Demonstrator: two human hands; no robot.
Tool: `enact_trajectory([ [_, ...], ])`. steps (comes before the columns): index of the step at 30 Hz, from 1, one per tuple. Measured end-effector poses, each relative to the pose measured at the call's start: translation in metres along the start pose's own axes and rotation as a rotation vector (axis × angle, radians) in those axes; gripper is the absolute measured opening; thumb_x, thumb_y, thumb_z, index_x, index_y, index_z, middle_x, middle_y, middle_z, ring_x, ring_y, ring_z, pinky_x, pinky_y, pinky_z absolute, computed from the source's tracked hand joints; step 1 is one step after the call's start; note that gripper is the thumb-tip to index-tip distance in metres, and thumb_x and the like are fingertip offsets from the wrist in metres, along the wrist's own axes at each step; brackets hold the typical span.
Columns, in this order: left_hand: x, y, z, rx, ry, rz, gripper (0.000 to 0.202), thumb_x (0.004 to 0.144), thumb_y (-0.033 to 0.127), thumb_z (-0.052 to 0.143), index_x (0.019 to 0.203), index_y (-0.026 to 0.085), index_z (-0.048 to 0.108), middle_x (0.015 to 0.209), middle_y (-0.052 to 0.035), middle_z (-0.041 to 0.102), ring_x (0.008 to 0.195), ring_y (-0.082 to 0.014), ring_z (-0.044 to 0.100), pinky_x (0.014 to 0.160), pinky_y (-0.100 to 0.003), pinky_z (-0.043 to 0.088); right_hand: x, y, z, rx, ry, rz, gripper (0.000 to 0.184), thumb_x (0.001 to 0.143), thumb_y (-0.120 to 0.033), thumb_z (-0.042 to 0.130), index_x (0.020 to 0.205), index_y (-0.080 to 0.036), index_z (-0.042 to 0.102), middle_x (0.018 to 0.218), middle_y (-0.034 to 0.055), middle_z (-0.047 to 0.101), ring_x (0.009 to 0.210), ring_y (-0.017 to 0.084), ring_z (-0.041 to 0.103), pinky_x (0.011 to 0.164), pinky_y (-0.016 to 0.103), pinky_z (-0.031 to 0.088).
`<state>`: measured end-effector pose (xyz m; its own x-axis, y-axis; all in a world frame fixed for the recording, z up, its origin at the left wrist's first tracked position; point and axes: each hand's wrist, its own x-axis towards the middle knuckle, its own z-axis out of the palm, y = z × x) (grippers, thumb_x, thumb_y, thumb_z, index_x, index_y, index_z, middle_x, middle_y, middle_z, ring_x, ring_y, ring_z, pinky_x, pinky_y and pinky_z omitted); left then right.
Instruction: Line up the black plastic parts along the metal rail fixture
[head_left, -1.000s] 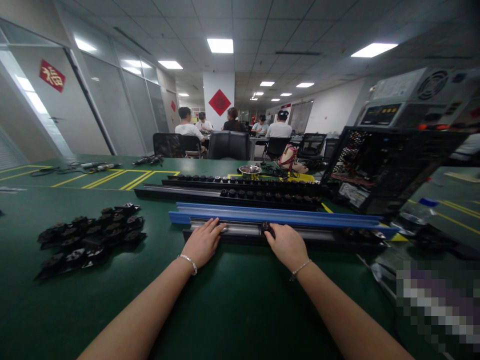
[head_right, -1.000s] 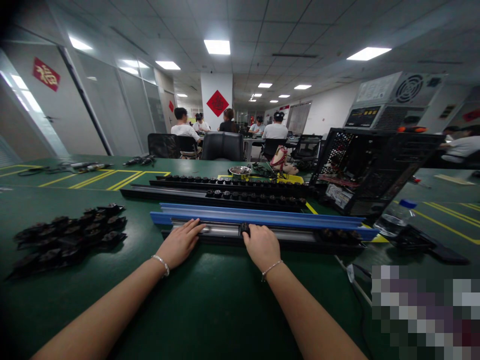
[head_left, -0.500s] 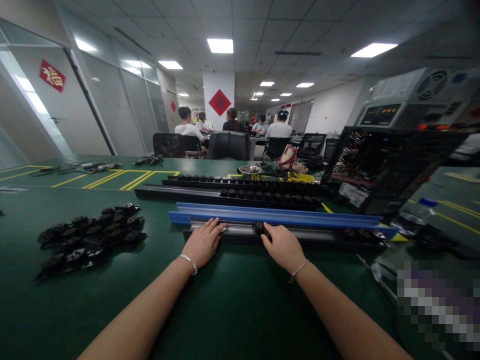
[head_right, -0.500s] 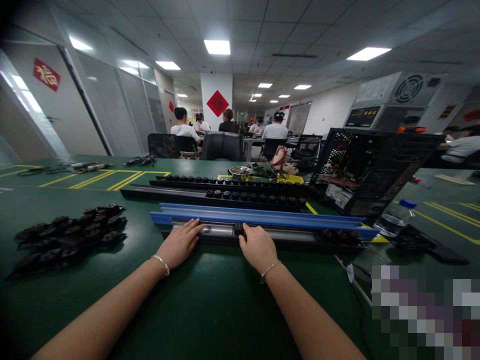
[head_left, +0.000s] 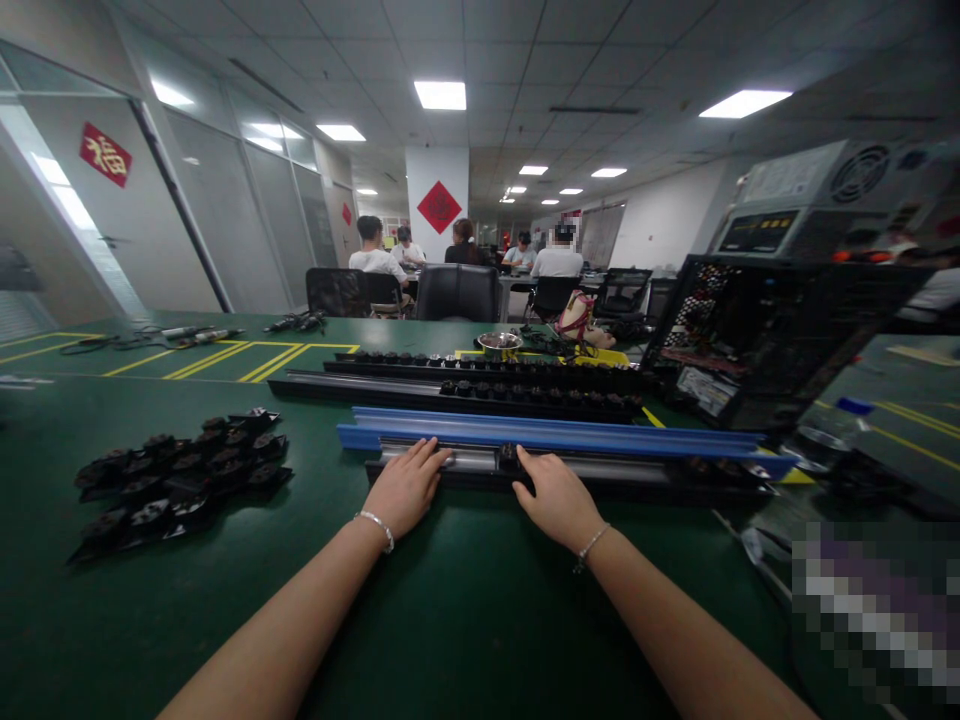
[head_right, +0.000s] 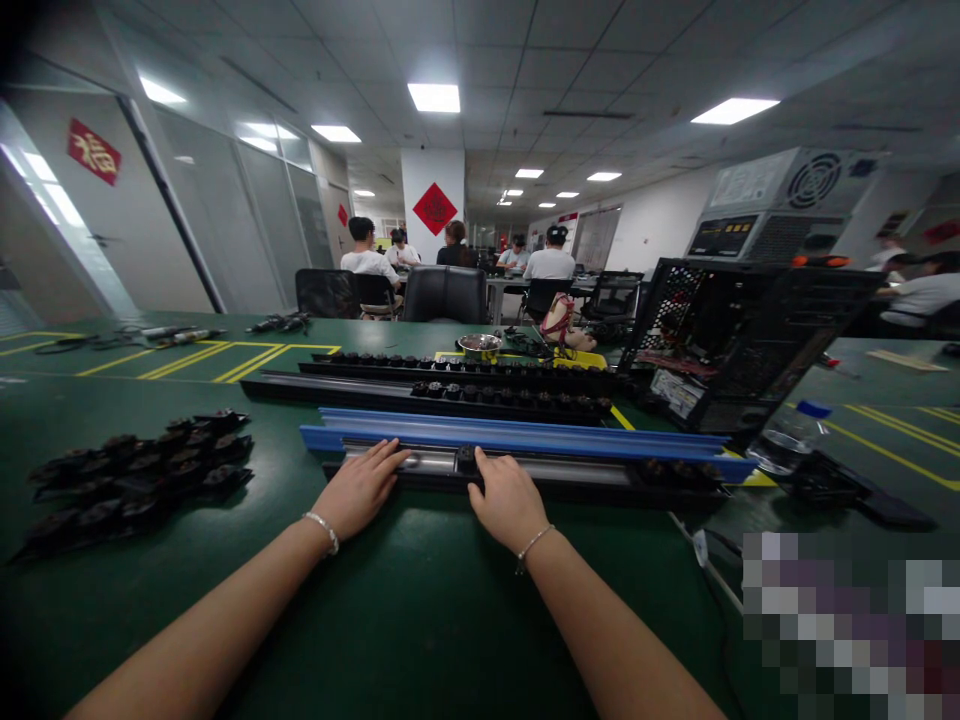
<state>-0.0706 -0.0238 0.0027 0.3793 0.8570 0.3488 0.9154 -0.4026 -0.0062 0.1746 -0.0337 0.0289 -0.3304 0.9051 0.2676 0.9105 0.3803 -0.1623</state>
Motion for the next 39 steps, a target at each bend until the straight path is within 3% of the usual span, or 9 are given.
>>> enact_trajectory([
  [9, 0.0, -0.002, 0.002, -0.022, -0.001, -0.004, 0.043, 0.088, 0.025, 0.035, 0.13, 0.025, 0.042, 0.137, -0.0075, 0.044, 0.128, -0.022, 0.036, 0.098, -0.04, 0.038, -0.001, -0.001, 0.003, 0.01, 0.011, 0.005, 0.056, 0.082, -0.028, 0.043, 0.131, -0.003, 0.04, 0.119, 0.015, 0.057, 0.11, 0.023, 0.047, 0.094, 0.034, 0.037],
  [15, 0.0, 0.0, 0.0, -0.028, -0.013, -0.011, 0.043, 0.088, 0.025, 0.035, 0.131, 0.024, 0.041, 0.138, -0.0074, 0.043, 0.128, -0.0223, 0.036, 0.098, -0.04, 0.038, -0.001, -0.003, 0.006, 0.03, -0.025, -0.028, 0.048, 0.081, -0.03, 0.045, 0.125, -0.01, 0.05, 0.119, 0.011, 0.058, 0.11, 0.022, 0.048, 0.095, 0.034, 0.035],
  [29, 0.001, 0.002, -0.001, -0.023, -0.029, -0.025, 0.045, 0.088, 0.024, 0.035, 0.132, 0.026, 0.039, 0.139, -0.0069, 0.042, 0.128, -0.0232, 0.035, 0.098, -0.041, 0.039, 0.0, -0.006, 0.008, 0.041, -0.005, -0.078, 0.047, 0.08, -0.028, 0.046, 0.123, -0.011, 0.051, 0.121, 0.0098, 0.057, 0.113, 0.02, 0.045, 0.098, 0.033, 0.033],
  [39, -0.001, 0.009, -0.003, -0.024, -0.021, -0.017, 0.053, 0.083, 0.031, 0.046, 0.134, 0.03, 0.034, 0.14, -0.0065, 0.039, 0.131, -0.0254, 0.03, 0.103, -0.045, 0.03, 0.001, -0.011, 0.009, 0.041, 0.002, -0.074, 0.046, 0.08, -0.028, 0.047, 0.123, -0.012, 0.051, 0.12, 0.009, 0.057, 0.111, 0.021, 0.045, 0.098, 0.034, 0.032],
])
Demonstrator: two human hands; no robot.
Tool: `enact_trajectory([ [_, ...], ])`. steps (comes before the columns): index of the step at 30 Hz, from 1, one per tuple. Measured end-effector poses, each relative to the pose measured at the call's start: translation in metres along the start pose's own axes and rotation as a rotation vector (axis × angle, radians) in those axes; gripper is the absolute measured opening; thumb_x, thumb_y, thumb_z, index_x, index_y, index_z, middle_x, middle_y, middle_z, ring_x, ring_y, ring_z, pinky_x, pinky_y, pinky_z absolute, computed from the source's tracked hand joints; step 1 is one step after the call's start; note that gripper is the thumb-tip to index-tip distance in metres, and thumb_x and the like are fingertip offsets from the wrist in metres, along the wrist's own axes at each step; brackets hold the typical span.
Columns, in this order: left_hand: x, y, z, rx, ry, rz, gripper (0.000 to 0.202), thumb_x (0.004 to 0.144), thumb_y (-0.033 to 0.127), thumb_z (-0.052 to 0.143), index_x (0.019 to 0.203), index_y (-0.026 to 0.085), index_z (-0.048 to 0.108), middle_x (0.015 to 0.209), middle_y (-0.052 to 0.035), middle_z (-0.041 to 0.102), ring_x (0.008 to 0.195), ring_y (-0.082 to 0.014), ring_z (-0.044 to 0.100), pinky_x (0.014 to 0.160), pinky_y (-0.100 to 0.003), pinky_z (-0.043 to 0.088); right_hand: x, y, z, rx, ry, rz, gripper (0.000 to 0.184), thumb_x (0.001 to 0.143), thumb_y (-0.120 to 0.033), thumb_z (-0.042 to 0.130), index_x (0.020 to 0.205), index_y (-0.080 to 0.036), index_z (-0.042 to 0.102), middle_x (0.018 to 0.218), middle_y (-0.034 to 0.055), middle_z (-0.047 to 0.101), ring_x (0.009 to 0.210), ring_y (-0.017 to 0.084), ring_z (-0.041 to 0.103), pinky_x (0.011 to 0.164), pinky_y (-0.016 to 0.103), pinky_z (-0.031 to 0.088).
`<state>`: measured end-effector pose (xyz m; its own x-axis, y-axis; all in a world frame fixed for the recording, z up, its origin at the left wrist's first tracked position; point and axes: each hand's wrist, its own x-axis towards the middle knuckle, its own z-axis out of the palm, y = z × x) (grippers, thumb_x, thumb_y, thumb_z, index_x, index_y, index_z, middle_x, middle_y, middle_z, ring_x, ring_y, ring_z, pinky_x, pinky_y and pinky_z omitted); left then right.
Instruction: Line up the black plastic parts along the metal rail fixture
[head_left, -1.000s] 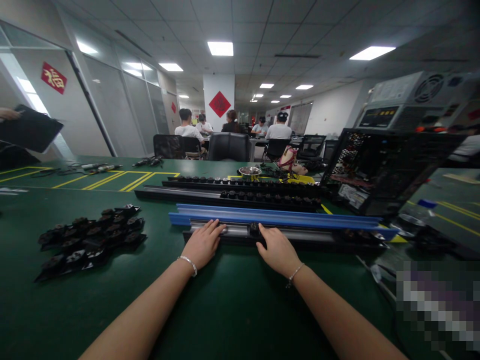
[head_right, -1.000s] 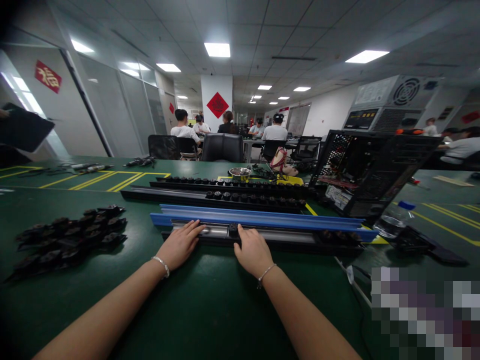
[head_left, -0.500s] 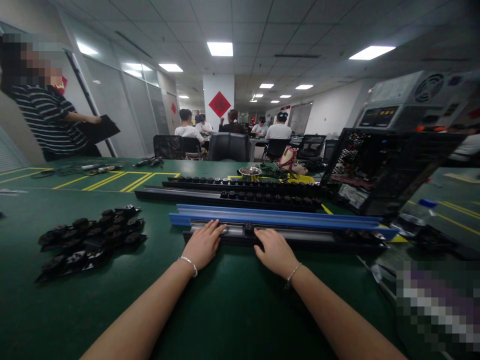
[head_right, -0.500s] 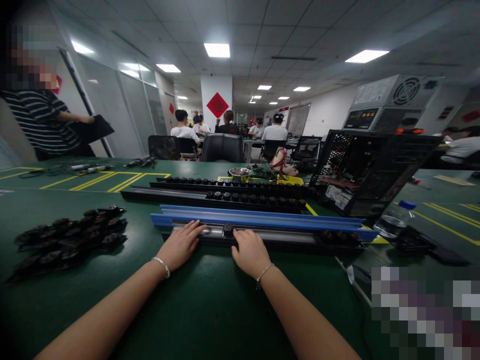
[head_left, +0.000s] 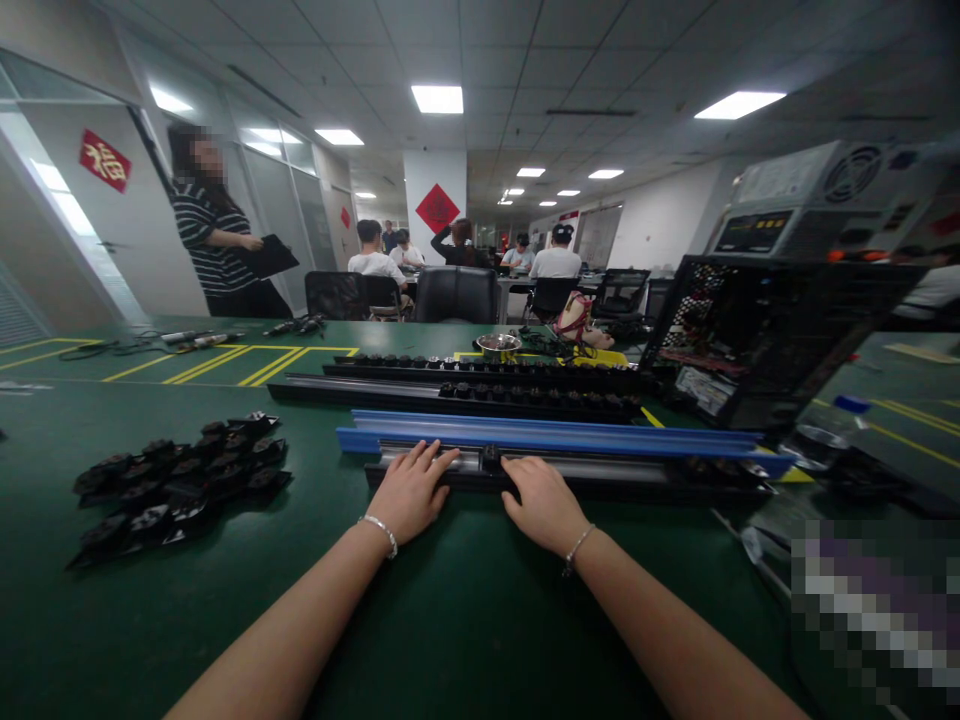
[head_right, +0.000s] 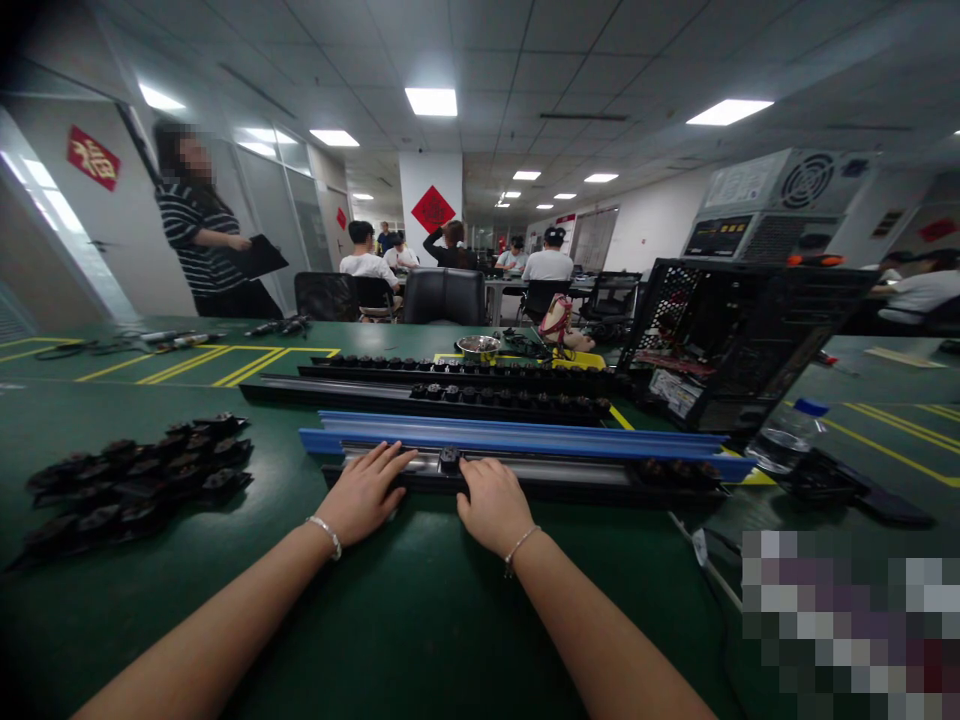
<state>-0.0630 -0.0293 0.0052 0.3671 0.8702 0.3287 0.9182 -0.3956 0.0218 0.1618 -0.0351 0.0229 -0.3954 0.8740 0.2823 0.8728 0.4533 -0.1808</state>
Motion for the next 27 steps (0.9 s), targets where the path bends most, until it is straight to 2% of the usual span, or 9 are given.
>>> enact_trajectory([
  [11, -0.001, 0.004, -0.003, -0.005, -0.031, 0.021, 0.054, 0.079, 0.033, 0.05, 0.131, 0.038, 0.036, 0.143, -0.0031, 0.035, 0.132, -0.0284, 0.027, 0.1, -0.049, 0.03, 0.002, -0.006, 0.003, -0.003, 0.014, -0.011, 0.047, 0.079, -0.027, 0.047, 0.124, -0.013, 0.05, 0.119, 0.0092, 0.057, 0.111, 0.02, 0.044, 0.098, 0.033, 0.029],
  [23, 0.0, 0.004, -0.003, 0.018, -0.059, 0.023, 0.057, 0.079, 0.036, 0.051, 0.132, 0.04, 0.033, 0.143, -0.0042, 0.033, 0.131, -0.0312, 0.026, 0.097, -0.052, 0.031, 0.005, -0.012, 0.008, -0.01, 0.025, -0.027, 0.049, 0.078, -0.028, 0.049, 0.124, -0.014, 0.049, 0.121, 0.0091, 0.055, 0.116, 0.021, 0.04, 0.101, 0.035, 0.026],
  [27, 0.0, 0.004, -0.002, 0.03, -0.061, 0.018, 0.059, 0.078, 0.037, 0.052, 0.133, 0.041, 0.031, 0.143, -0.0039, 0.033, 0.131, -0.0319, 0.026, 0.096, -0.052, 0.032, 0.005, -0.015, 0.009, -0.028, 0.003, 0.0, 0.05, 0.078, -0.03, 0.048, 0.127, -0.018, 0.046, 0.125, 0.0094, 0.053, 0.119, 0.022, 0.039, 0.105, 0.042, 0.019],
])
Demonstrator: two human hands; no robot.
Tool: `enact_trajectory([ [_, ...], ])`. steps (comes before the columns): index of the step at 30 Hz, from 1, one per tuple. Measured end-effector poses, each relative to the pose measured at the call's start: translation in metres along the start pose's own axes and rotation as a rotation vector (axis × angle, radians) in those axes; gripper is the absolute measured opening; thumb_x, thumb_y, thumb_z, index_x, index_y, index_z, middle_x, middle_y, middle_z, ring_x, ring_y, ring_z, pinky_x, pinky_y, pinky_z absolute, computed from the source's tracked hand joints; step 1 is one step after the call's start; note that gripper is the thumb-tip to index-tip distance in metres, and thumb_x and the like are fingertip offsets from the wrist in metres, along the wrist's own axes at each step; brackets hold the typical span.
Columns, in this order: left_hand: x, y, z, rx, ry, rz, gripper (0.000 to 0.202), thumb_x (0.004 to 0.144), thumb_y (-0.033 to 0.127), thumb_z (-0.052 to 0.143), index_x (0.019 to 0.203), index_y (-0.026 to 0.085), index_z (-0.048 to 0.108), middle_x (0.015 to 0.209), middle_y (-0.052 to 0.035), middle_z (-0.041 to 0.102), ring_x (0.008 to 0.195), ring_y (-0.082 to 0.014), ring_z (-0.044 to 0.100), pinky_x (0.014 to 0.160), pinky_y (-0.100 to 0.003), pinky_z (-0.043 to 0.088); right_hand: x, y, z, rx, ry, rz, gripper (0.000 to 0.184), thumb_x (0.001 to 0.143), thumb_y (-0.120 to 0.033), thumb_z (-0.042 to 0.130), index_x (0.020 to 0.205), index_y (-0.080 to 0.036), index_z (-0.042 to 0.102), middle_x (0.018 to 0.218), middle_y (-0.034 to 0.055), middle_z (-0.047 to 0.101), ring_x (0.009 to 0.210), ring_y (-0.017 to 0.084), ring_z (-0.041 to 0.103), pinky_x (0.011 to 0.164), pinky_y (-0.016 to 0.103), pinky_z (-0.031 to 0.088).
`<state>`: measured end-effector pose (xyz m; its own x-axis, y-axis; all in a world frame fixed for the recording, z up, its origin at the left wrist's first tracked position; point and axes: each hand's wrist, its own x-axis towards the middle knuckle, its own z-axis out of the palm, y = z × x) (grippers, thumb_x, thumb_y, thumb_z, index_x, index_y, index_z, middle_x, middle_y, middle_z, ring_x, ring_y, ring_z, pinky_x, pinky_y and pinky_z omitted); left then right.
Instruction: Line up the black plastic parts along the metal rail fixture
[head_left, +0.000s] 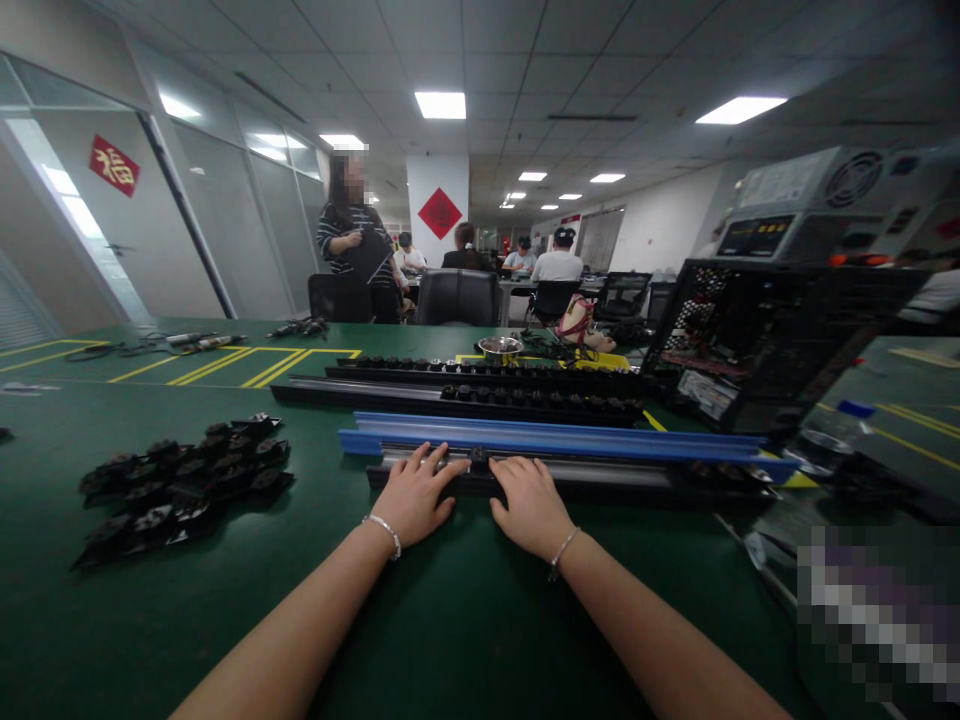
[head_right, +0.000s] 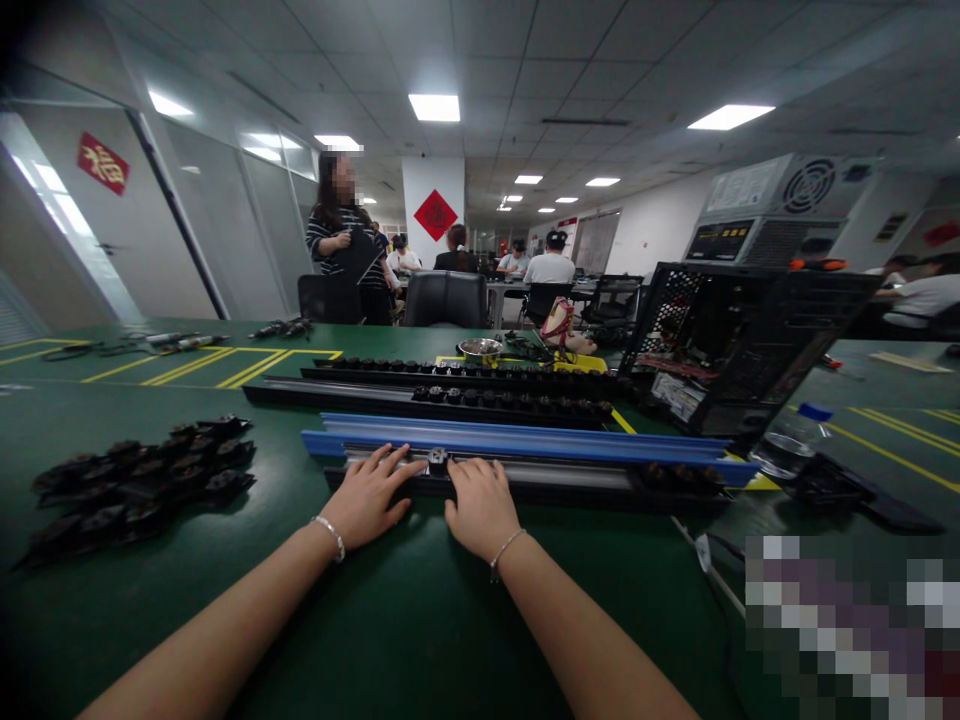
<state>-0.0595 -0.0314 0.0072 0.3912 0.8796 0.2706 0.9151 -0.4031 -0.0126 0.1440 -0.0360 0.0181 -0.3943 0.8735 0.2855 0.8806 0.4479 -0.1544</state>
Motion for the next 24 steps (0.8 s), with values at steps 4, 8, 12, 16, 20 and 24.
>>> enact_trajectory([
  [4, -0.0002, -0.0001, 0.0003, -0.003, -0.001, -0.004, 0.059, 0.078, 0.036, 0.052, 0.133, 0.04, 0.032, 0.143, -0.004, 0.033, 0.131, -0.0322, 0.026, 0.095, -0.052, 0.032, -0.0003, -0.0033, 0.0015, 0.0, 0.002, 0.021, 0.052, 0.078, -0.031, 0.047, 0.129, -0.02, 0.044, 0.128, 0.0089, 0.05, 0.122, 0.023, 0.035, 0.106, 0.048, 0.012],
  [8, -0.0001, 0.0016, -0.0006, -0.014, 0.012, 0.007, 0.056, 0.078, 0.034, 0.051, 0.132, 0.039, 0.034, 0.143, -0.004, 0.034, 0.13, -0.0317, 0.027, 0.095, -0.052, 0.033, -0.0002, -0.0045, 0.002, 0.021, 0.018, 0.02, 0.052, 0.077, -0.03, 0.048, 0.128, -0.02, 0.045, 0.127, 0.0089, 0.051, 0.121, 0.023, 0.036, 0.107, 0.048, 0.012],
  [12, 0.0008, 0.0046, -0.0008, -0.024, 0.013, 0.039, 0.056, 0.078, 0.032, 0.051, 0.132, 0.039, 0.034, 0.144, -0.0032, 0.032, 0.131, -0.0294, 0.027, 0.097, -0.05, 0.031, -0.0008, -0.0061, 0.0016, 0.022, 0.025, 0.032, 0.051, 0.077, -0.03, 0.047, 0.128, -0.021, 0.045, 0.126, 0.0088, 0.051, 0.121, 0.023, 0.035, 0.106, 0.052, 0.009],
  [16, 0.0015, 0.006, -0.0004, -0.009, -0.018, 0.047, 0.06, 0.079, 0.035, 0.052, 0.134, 0.041, 0.03, 0.145, -0.0037, 0.029, 0.132, -0.0308, 0.025, 0.097, -0.052, 0.031, -0.0021, -0.0091, 0.0016, -0.002, 0.016, 0.056, 0.054, 0.077, -0.03, 0.048, 0.13, -0.024, 0.041, 0.125, 0.0085, 0.051, 0.12, 0.024, 0.035, 0.105, 0.056, 0.004],
  [20, 0.002, 0.0062, -0.0002, 0.007, -0.024, 0.048, 0.063, 0.079, 0.035, 0.052, 0.135, 0.044, 0.026, 0.146, -0.0044, 0.028, 0.132, -0.0323, 0.025, 0.096, -0.053, 0.031, -0.0028, -0.0106, 0.0025, -0.018, 0.002, 0.068, 0.058, 0.076, -0.03, 0.049, 0.133, -0.025, 0.038, 0.124, 0.0085, 0.051, 0.12, 0.024, 0.036, 0.105, 0.054, 0.004],
  [24, 0.0022, 0.0074, -0.0001, 0.022, -0.021, 0.051, 0.067, 0.078, 0.035, 0.053, 0.136, 0.045, 0.021, 0.146, -0.0051, 0.028, 0.132, -0.0335, 0.024, 0.096, -0.053, 0.031, -0.0028, -0.0084, 0.0047, -0.026, 0.004, 0.068, 0.059, 0.075, -0.03, 0.05, 0.133, -0.027, 0.038, 0.119, 0.0076, 0.053, 0.116, 0.023, 0.039, 0.106, 0.05, 0.005],
])
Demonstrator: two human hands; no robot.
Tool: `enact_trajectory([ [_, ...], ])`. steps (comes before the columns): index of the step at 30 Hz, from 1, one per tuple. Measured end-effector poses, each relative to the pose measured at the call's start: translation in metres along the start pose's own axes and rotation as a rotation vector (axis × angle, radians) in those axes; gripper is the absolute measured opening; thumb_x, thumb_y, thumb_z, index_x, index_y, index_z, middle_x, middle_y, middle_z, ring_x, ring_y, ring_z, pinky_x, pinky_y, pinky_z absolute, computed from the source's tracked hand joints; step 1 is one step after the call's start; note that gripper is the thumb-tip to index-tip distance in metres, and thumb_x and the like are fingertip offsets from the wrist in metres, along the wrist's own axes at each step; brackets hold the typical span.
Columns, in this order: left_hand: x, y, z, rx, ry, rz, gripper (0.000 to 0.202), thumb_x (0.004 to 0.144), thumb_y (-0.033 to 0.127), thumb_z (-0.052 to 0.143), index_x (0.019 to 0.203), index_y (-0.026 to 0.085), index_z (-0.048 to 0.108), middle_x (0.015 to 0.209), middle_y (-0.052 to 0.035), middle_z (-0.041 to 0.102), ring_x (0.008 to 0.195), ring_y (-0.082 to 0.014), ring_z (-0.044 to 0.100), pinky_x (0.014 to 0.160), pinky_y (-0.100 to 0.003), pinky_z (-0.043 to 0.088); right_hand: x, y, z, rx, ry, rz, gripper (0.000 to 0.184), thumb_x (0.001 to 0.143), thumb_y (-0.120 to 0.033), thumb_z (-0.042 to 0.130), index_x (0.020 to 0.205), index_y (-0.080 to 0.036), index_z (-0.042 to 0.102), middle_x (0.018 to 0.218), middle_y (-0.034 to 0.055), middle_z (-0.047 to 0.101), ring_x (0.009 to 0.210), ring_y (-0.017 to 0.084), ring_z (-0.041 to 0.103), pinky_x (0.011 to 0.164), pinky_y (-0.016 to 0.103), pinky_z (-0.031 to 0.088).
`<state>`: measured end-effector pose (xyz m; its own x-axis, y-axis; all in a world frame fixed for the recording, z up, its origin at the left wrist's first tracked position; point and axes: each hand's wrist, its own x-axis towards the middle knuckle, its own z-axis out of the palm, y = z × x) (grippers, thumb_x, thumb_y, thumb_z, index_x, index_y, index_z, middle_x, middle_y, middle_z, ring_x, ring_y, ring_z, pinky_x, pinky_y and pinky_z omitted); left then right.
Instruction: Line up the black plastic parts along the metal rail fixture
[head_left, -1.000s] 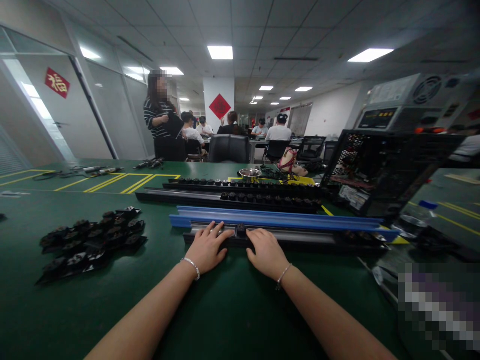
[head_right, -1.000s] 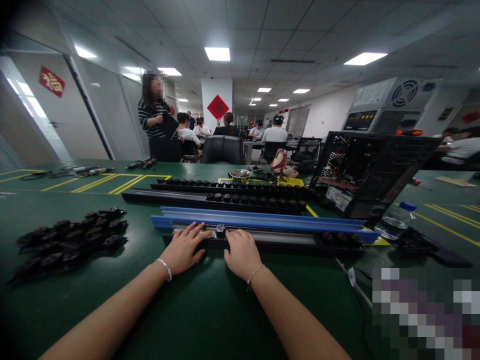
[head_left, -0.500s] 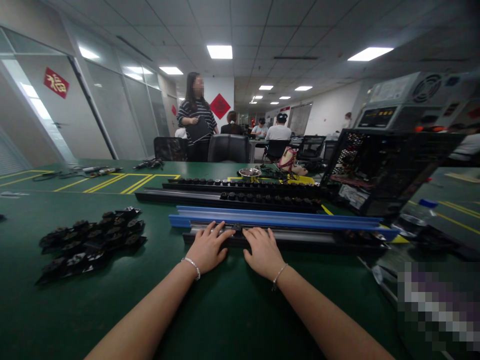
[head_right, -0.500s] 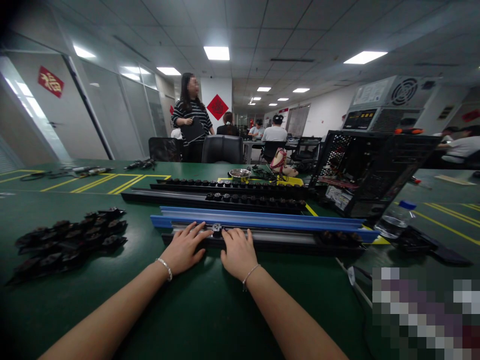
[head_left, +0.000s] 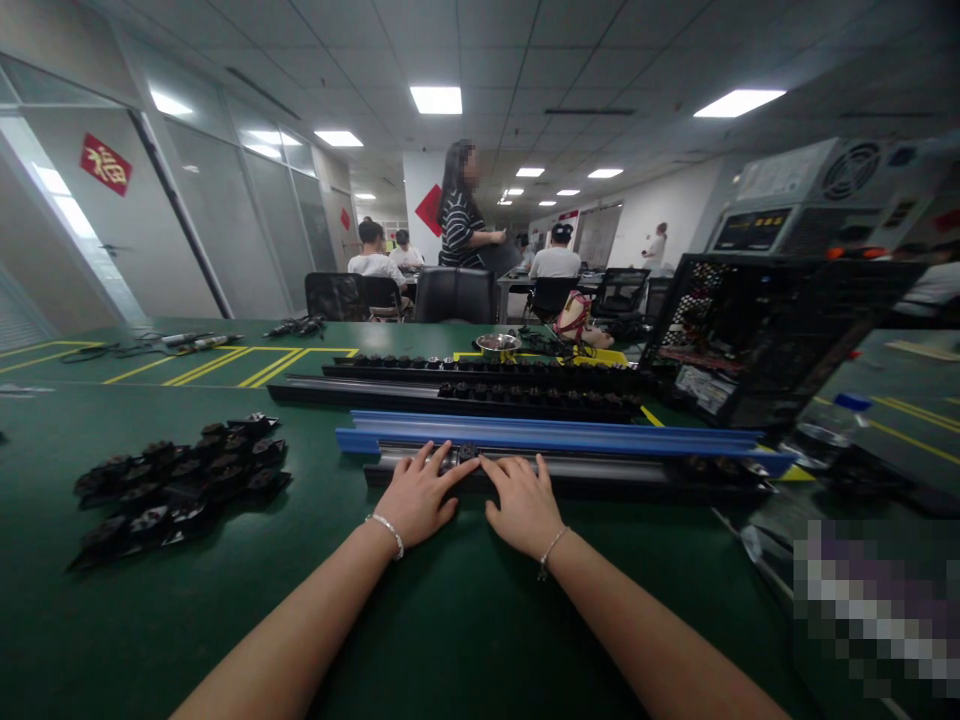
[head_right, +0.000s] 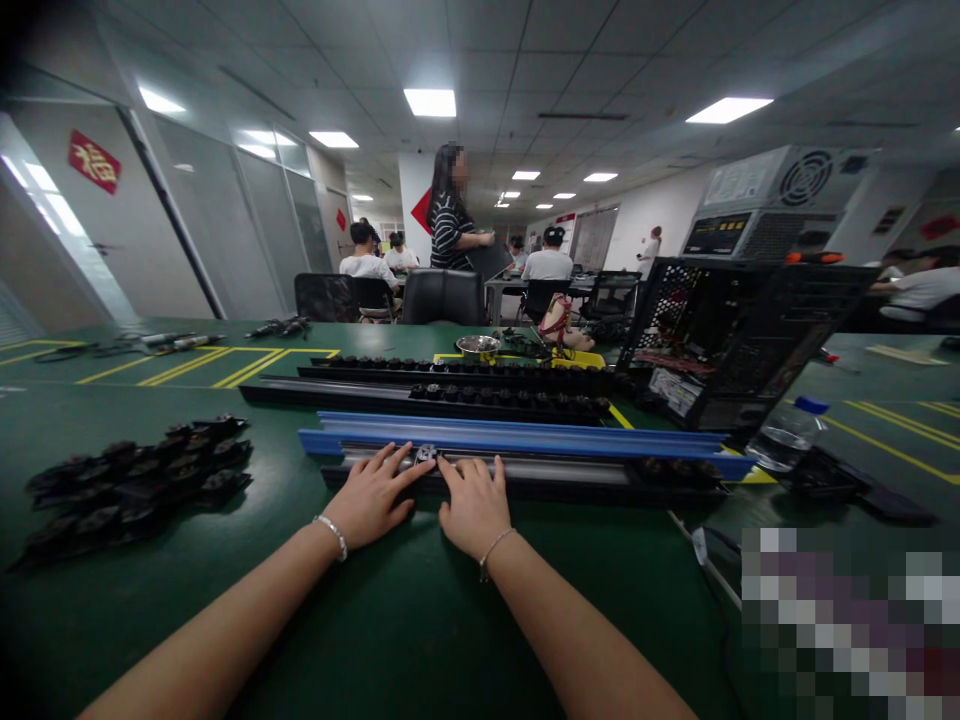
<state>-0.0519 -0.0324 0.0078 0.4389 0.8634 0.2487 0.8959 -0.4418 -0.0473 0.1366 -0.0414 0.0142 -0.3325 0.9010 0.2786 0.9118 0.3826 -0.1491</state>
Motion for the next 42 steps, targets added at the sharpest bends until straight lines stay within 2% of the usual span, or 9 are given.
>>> enact_trajectory([
  [7, 0.0, 0.004, 0.003, 0.016, 0.027, -0.012, 0.069, 0.078, 0.035, 0.054, 0.137, 0.045, 0.019, 0.145, -0.007, 0.029, 0.131, -0.0358, 0.025, 0.095, -0.054, 0.03, 0.002, 0.002, 0.003, -0.004, 0.023, 0.016, 0.055, 0.074, -0.027, 0.05, 0.128, -0.032, 0.043, 0.105, 0.0055, 0.056, 0.103, 0.023, 0.045, 0.102, 0.044, 0.015],
  [15, 0.001, 0.006, 0.006, 0.045, 0.039, -0.027, 0.07, 0.078, 0.035, 0.054, 0.137, 0.044, 0.019, 0.144, -0.0087, 0.03, 0.131, -0.0351, 0.026, 0.098, -0.054, 0.026, 0.001, 0.0, 0.004, 0.035, 0.077, 0.021, 0.049, 0.072, -0.024, 0.051, 0.12, -0.03, 0.049, 0.101, 0.0046, 0.057, 0.1, 0.022, 0.045, 0.101, 0.041, 0.014],
  [22, 0.0, 0.008, 0.007, 0.078, 0.057, -0.049, 0.064, 0.079, 0.036, 0.053, 0.136, 0.042, 0.024, 0.144, -0.0087, 0.031, 0.131, -0.0344, 0.025, 0.099, -0.053, 0.026, 0.002, 0.003, 0.005, 0.0, 0.045, -0.005, 0.047, 0.073, -0.026, 0.051, 0.119, -0.035, 0.05, 0.097, 0.0031, 0.056, 0.096, 0.021, 0.046, 0.097, 0.041, 0.019],
  [27, 0.0, 0.008, 0.006, 0.075, 0.062, -0.045, 0.06, 0.079, 0.032, 0.052, 0.134, 0.04, 0.029, 0.143, -0.0077, 0.033, 0.131, -0.0328, 0.026, 0.099, -0.051, 0.027, 0.0, 0.002, 0.006, 0.004, 0.085, -0.014, 0.048, 0.073, -0.026, 0.052, 0.12, -0.032, 0.049, 0.099, 0.0045, 0.057, 0.098, 0.022, 0.045, 0.097, 0.04, 0.02],
  [35, -0.001, 0.004, 0.004, 0.06, 0.058, -0.038, 0.056, 0.08, 0.029, 0.051, 0.133, 0.036, 0.034, 0.141, -0.0081, 0.036, 0.131, -0.0307, 0.027, 0.101, -0.048, 0.027, -0.001, 0.006, 0.009, 0.006, 0.178, -0.046, 0.036, 0.077, -0.025, 0.05, 0.112, -0.024, 0.055, 0.11, 0.0063, 0.056, 0.106, 0.021, 0.045, 0.099, 0.037, 0.023],
  [42, -0.002, 0.003, 0.002, 0.039, 0.063, -0.06, 0.054, 0.079, 0.026, 0.051, 0.131, 0.035, 0.038, 0.14, -0.0082, 0.038, 0.131, -0.0295, 0.028, 0.103, -0.045, 0.026, 0.001, 0.014, 0.01, -0.034, 0.267, -0.002, 0.03, 0.079, -0.03, 0.049, 0.106, -0.022, 0.059, 0.124, 0.0077, 0.052, 0.121, 0.024, 0.036, 0.106, 0.043, 0.015],
])
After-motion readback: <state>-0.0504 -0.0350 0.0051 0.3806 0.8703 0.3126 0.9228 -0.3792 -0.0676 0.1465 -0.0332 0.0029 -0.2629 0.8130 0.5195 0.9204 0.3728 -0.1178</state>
